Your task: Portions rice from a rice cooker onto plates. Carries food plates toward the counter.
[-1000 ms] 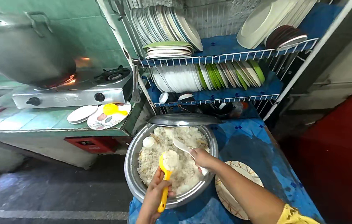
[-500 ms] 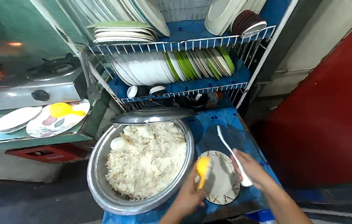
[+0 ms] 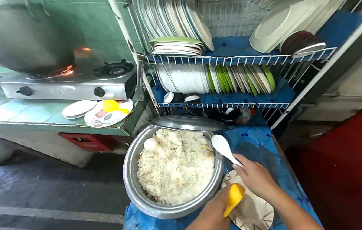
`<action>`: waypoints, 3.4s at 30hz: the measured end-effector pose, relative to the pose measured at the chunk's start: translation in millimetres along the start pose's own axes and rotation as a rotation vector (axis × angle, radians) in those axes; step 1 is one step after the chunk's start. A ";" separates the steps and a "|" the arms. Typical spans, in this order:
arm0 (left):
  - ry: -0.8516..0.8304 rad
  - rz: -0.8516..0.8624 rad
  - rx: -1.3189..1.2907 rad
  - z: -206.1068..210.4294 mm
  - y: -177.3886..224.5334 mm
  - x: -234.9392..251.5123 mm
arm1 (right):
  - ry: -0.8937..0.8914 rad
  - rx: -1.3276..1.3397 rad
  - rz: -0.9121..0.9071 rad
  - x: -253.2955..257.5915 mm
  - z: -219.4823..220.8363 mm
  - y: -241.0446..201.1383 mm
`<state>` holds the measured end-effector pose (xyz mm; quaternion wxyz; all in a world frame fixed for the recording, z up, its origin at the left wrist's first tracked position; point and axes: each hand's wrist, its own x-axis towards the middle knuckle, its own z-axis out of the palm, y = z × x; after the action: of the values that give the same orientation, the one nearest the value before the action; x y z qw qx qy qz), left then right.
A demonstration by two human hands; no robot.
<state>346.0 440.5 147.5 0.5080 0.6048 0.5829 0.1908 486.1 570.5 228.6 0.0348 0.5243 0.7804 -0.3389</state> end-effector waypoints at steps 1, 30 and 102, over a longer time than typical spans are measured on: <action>0.028 -0.006 -0.105 -20.3 -6.5 -24.5 | -0.029 -0.118 -0.011 12.1 0.8 -21.9; 0.745 -0.215 -0.040 -185.7 -166.2 5.5 | -0.232 -0.568 0.013 159.9 116.8 -182.3; -0.064 -0.552 0.195 -197.4 -156.3 4.9 | -0.538 0.331 0.429 105.3 160.2 -86.0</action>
<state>104.8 491.8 96.1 0.4983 0.4753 0.7245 -0.0306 318.3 544.7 104.8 0.2235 0.5667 0.5506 -0.5708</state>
